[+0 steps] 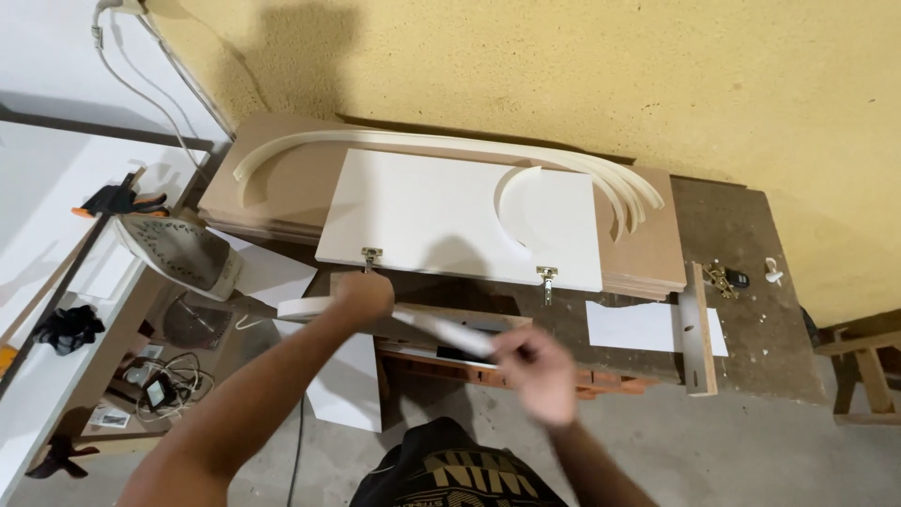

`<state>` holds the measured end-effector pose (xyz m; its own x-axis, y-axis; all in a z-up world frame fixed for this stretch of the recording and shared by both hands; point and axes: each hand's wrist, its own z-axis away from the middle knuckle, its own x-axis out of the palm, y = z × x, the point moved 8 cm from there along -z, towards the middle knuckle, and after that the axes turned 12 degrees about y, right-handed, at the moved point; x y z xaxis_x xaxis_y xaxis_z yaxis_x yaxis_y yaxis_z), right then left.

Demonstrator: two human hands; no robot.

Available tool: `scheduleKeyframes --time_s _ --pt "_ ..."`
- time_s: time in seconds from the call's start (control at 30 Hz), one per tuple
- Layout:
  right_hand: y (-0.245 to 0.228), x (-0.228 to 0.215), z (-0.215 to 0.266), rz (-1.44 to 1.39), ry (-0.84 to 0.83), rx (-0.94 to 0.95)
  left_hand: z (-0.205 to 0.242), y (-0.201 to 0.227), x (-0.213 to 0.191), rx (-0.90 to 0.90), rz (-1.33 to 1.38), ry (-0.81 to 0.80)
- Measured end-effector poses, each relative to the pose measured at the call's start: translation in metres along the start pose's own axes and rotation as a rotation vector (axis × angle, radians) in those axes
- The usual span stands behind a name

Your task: The person retrieves an iron and uses it to press a white veneer strip onto a wooden workbench. They repeatedly align the strip and apply heat with the iron to adhere it to the surface.

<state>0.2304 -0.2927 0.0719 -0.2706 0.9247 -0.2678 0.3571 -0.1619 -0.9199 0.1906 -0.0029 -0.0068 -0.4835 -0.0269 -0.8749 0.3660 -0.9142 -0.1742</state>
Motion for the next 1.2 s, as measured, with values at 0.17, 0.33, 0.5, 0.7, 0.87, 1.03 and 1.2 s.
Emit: scheduleKeyframes --time_s 0.17,0.33,0.5,0.7,0.87,1.03,1.2 --pt "-0.134 0.043 0.04 -0.346 -0.327 -0.356 0.026 0.005 0.01 0.019 0.029 0.127" --pt "-0.084 -0.034 -0.024 -0.159 -0.04 -0.144 0.123 -0.058 -0.04 0.014 0.45 0.051" --pt "0.018 -0.009 -0.109 -0.707 -0.239 0.464 0.2 -0.086 -0.01 0.398 1.035 0.111" --pt "0.06 0.047 -0.197 -0.791 -0.185 0.421 0.283 -0.083 0.021 0.084 1.486 0.329" --pt "0.071 0.109 -0.214 -0.387 -0.222 0.218 0.38 -0.066 0.074 -1.178 1.694 0.19" --pt "0.131 0.142 -0.216 -0.08 -0.313 -0.088 0.452 -0.04 0.182 -1.461 1.73 0.934" --pt "0.079 0.149 -0.16 0.234 0.105 -0.767 0.525 -0.048 0.273 -1.683 1.827 0.766"
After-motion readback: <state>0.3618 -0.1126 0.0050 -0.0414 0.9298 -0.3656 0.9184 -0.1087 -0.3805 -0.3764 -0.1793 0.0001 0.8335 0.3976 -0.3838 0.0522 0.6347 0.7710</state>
